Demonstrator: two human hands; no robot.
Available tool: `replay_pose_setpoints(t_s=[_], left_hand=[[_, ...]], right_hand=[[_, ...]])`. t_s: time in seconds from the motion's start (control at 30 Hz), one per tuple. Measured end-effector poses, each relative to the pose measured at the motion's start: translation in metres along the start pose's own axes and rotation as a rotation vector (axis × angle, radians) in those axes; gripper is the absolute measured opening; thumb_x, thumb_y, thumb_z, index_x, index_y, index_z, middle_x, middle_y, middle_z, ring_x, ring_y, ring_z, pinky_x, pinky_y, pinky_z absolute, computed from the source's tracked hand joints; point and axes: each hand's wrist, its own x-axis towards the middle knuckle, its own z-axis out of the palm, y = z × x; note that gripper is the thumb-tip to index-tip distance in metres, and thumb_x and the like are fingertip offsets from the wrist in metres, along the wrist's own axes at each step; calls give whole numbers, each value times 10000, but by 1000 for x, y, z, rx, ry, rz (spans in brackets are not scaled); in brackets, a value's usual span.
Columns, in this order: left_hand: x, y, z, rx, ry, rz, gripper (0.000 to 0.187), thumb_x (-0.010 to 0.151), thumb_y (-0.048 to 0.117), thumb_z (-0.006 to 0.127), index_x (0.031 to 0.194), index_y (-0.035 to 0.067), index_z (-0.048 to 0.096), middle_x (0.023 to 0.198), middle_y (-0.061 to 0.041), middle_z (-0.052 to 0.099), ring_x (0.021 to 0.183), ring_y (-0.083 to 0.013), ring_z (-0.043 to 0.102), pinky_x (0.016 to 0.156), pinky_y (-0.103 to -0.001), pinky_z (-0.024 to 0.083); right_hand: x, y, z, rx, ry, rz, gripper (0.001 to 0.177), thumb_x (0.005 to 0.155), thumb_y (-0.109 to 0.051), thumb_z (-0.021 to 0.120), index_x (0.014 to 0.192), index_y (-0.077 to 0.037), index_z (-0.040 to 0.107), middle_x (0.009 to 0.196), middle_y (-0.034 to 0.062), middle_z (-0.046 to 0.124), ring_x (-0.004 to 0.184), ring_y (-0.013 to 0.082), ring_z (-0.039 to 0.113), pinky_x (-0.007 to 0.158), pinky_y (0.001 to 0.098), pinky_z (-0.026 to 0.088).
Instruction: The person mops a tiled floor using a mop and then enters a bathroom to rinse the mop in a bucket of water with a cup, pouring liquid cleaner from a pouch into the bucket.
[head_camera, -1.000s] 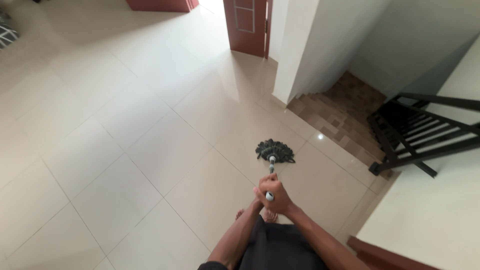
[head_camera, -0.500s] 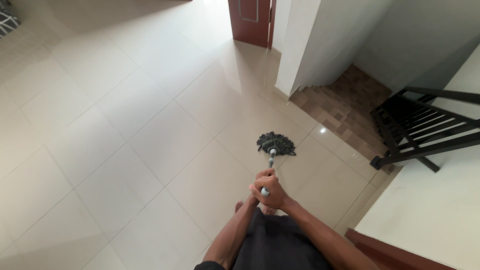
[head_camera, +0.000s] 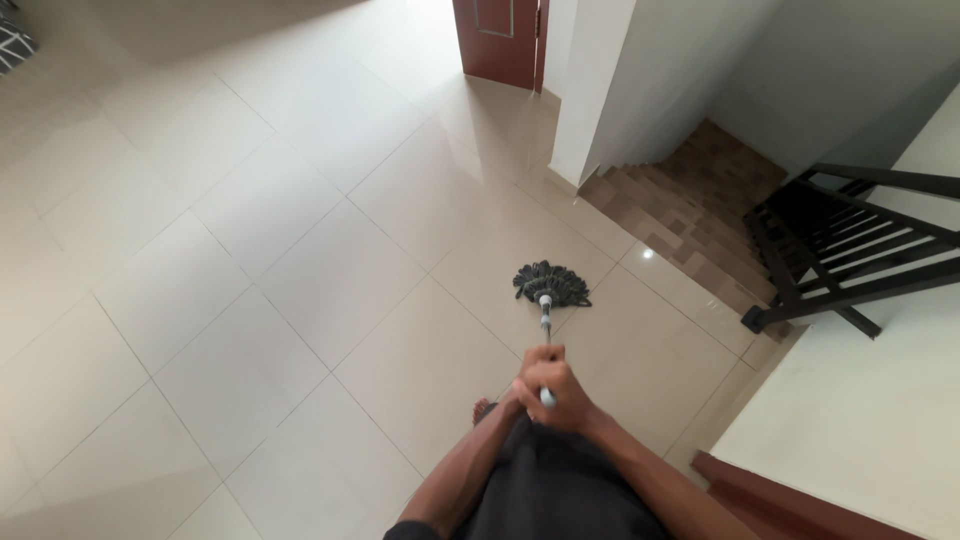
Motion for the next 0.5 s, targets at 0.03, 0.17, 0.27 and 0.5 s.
replay_pose_setpoints(t_s=[0.03, 0.17, 0.27, 0.5], left_hand=[[3, -1, -1, 128, -145, -137, 251, 975, 234, 614, 1049, -5, 589, 960, -103, 526, 902, -220, 508, 826, -328, 441], [6, -1, -7, 47, -172, -266, 296, 1006, 241, 607, 1041, -47, 545, 889, -128, 476, 816, -197, 452, 735, -327, 423], [34, -9, -7, -238, 10, -141, 291, 1007, 239, 593, 1088, -36, 544, 895, -116, 476, 813, -186, 458, 731, -325, 423], [-6, 11, -6, -403, 124, -99, 311, 1009, 234, 562, 1200, -11, 541, 909, -89, 476, 804, -162, 470, 722, -321, 423]], right_hand=[[-2, 0, -1, 22, -41, 39, 331, 914, -87, 691, 619, -78, 543, 586, 50, 592, 574, 202, 583, 656, 327, 447], [-2, 11, 11, -16, -15, 21, 360, 909, -62, 686, 608, -67, 489, 573, 70, 532, 573, 242, 520, 704, 368, 436], [34, 33, 11, -66, 84, -28, 367, 913, -53, 681, 632, -40, 445, 591, 105, 474, 587, 276, 475, 706, 387, 417], [19, -25, 16, -54, 15, -66, 323, 836, -54, 710, 567, -58, 531, 540, 84, 532, 545, 253, 509, 700, 429, 398]])
